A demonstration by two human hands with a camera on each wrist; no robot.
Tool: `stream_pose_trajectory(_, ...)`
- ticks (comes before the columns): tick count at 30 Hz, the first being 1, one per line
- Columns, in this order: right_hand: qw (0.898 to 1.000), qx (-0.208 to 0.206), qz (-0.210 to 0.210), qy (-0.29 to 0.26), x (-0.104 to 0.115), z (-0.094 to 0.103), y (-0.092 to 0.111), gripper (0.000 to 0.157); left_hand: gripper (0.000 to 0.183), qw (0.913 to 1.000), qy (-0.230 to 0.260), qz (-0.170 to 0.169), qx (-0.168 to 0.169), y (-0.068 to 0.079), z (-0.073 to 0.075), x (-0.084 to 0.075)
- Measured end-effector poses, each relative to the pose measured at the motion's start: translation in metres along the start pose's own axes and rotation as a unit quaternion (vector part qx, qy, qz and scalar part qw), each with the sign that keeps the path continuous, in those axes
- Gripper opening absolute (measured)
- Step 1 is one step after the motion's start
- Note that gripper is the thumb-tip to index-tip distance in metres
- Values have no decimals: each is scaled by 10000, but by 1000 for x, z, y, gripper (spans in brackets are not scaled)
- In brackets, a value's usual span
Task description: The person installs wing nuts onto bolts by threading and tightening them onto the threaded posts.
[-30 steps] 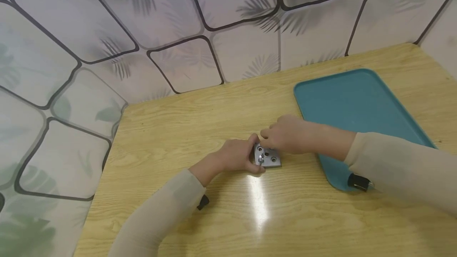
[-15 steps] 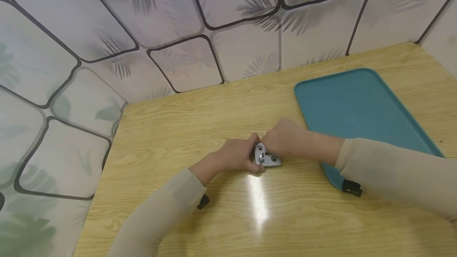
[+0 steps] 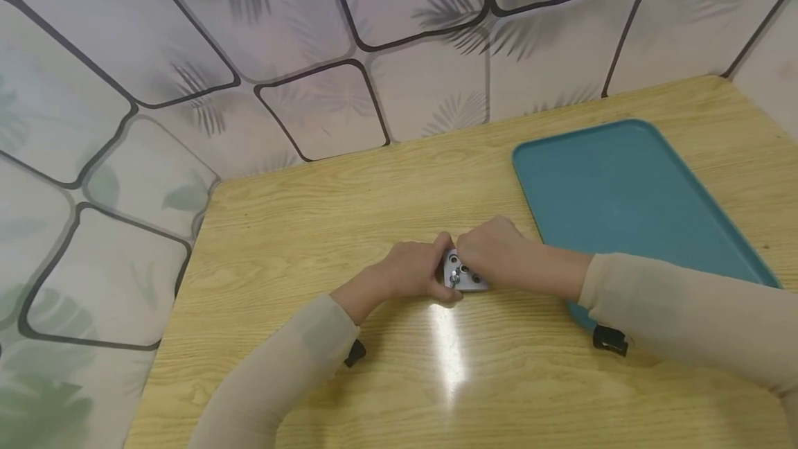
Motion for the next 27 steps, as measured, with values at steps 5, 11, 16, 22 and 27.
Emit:
stream_pose_trajectory(5,9991,158,-357,-181,-6,-1,-2,35,68,10000,-4,27,-82,-1,2,2)
stream_pose_trajectory(11,9993,91,-349,-117,-8,1,-4,40,67,9994,336,-14,34,3,-2,3)
stream_pose_trajectory(16,9982,201,-456,-329,-13,1,-1,42,82,9978,640,-90,152,7,-6,3)
stream_pose_trajectory(22,9970,-47,-760,-124,-24,26,9,49,101,9909,1285,-74,383,14,-1,11)
stream_pose_trajectory(27,9946,-656,-789,-178,-33,53,25,69,71,9960,886,-62,-52,32,26,16)
Point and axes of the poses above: each hand's wrist, its own y-axis away from the middle knuckle, its own z-axis out of the back of the hand, x = y × z, the point moved 7 cm from there along -y, towards the middle knuckle, and after that the axes turned 12 degrees about -y, right-handed, at the moved point
